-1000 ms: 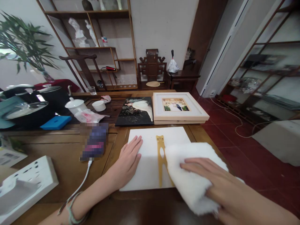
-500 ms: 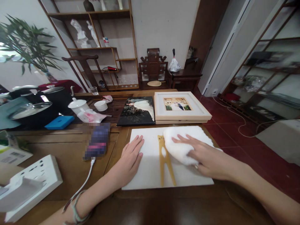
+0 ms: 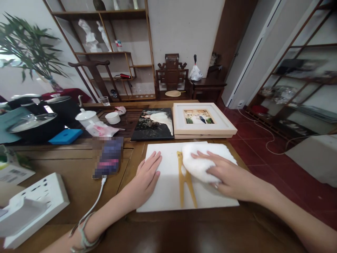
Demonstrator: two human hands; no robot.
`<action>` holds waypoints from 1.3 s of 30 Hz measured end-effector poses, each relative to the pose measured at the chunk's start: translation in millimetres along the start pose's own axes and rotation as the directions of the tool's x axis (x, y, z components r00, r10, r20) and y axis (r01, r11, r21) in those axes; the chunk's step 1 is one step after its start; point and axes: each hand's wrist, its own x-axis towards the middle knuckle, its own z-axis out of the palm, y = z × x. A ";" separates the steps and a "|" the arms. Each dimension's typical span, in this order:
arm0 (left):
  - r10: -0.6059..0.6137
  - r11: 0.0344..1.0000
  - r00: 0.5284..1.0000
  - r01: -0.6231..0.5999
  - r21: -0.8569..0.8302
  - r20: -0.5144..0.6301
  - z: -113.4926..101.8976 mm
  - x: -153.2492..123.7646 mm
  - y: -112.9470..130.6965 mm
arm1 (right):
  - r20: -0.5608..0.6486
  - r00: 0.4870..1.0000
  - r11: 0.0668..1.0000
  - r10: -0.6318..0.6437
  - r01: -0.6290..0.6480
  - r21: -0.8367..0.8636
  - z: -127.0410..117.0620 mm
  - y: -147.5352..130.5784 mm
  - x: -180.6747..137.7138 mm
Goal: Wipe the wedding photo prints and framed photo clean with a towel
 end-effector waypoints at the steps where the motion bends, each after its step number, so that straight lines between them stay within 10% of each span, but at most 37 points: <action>1: -0.005 1.000 1.000 0.005 0.000 0.010 -0.5 -0.1 0.6 | -0.027 1.000 1.000 0.004 -0.005 -0.013 3.4 7.0 10.4; 6: -0.008 1.000 1.000 0.008 -0.008 0.005 -1.0 -0.8 2.3 | -0.135 0.990 0.997 0.036 -0.044 -0.062 17.9 16.0 32.2; 17: 0.025 1.000 0.999 -0.025 0.007 -0.021 2.6 -1.3 -0.4 | -0.062 0.972 0.971 -0.225 0.218 -0.101 26.6 -66.1 -35.6; 30: 0.020 1.000 1.000 -0.020 0.014 -0.015 1.7 -0.6 -1.3 | -0.085 0.993 0.994 -0.077 0.083 0.071 16.5 -15.6 53.0; 39: 0.012 1.000 1.000 -0.012 0.011 -0.029 3.3 -0.2 -2.5 | 0.129 0.968 0.974 -0.215 0.204 0.095 6.9 -71.7 -0.2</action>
